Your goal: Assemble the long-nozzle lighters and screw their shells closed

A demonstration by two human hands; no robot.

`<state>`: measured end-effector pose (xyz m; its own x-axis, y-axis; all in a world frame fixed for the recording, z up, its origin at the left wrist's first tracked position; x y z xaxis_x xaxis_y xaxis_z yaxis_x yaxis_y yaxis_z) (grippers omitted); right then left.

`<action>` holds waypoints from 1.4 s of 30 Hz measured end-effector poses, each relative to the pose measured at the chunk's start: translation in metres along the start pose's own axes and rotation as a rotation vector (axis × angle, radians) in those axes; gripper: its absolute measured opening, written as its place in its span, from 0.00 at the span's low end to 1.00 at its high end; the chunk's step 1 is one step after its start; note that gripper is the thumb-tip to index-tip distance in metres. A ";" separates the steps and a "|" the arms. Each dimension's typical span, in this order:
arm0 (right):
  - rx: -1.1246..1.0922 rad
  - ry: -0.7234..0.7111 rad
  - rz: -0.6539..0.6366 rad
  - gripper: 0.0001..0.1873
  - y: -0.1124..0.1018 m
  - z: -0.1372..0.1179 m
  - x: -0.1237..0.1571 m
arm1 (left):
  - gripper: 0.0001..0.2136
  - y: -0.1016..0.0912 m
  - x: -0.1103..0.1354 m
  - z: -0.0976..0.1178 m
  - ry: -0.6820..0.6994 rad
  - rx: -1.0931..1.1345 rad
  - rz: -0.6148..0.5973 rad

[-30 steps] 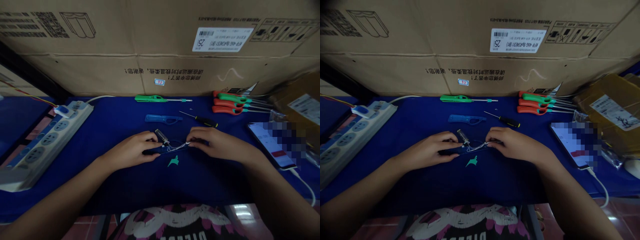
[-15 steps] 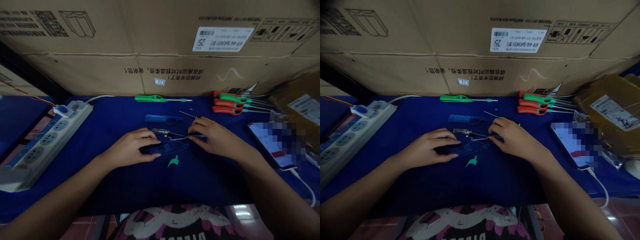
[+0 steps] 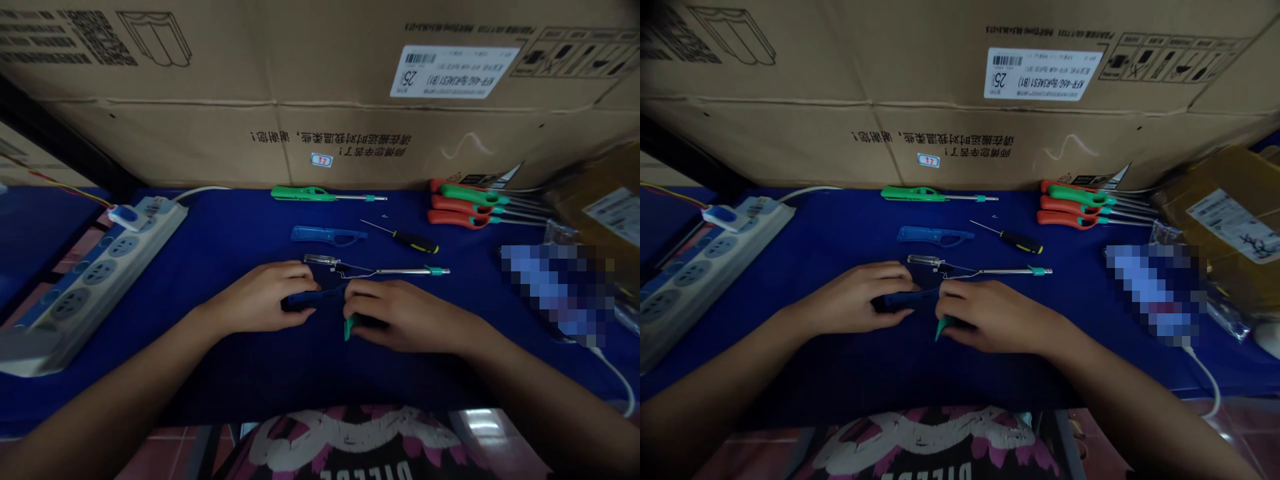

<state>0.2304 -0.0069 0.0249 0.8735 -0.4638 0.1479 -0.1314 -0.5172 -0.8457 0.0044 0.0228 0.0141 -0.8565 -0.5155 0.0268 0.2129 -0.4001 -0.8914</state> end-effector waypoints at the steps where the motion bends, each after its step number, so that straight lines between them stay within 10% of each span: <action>1: -0.025 0.014 0.048 0.06 -0.004 0.002 0.002 | 0.11 0.001 0.000 0.001 0.012 0.000 0.009; 11: 0.056 0.230 0.568 0.10 -0.035 0.050 0.023 | 0.11 -0.008 -0.012 -0.011 -0.132 -0.040 0.358; 17: 0.162 0.193 0.468 0.13 -0.022 0.062 0.018 | 0.06 -0.013 -0.035 -0.027 -0.209 -0.044 0.087; 24: 0.335 0.318 0.379 0.24 -0.023 0.055 0.019 | 0.05 -0.024 -0.030 -0.011 -0.151 0.044 0.210; 30: 0.053 0.026 0.509 0.17 -0.021 0.020 0.006 | 0.07 -0.014 -0.007 0.022 -0.055 0.023 0.311; 42: 0.087 -0.040 0.354 0.10 0.016 0.001 -0.019 | 0.07 0.007 0.015 0.019 -0.020 0.054 0.178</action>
<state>0.2118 -0.0055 0.0084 0.7989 -0.5735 -0.1810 -0.3902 -0.2654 -0.8816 0.0015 -0.0024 0.0165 -0.7937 -0.5964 -0.1196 0.3857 -0.3414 -0.8571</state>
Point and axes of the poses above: each hand's wrist, its own x-axis away from the middle knuckle, its own y-axis out of the palm, z = x × y, the point moved 3 cm from there along -x, towards the middle knuckle, and after that the axes turned 9 degrees about -z, right-handed, at the moved point
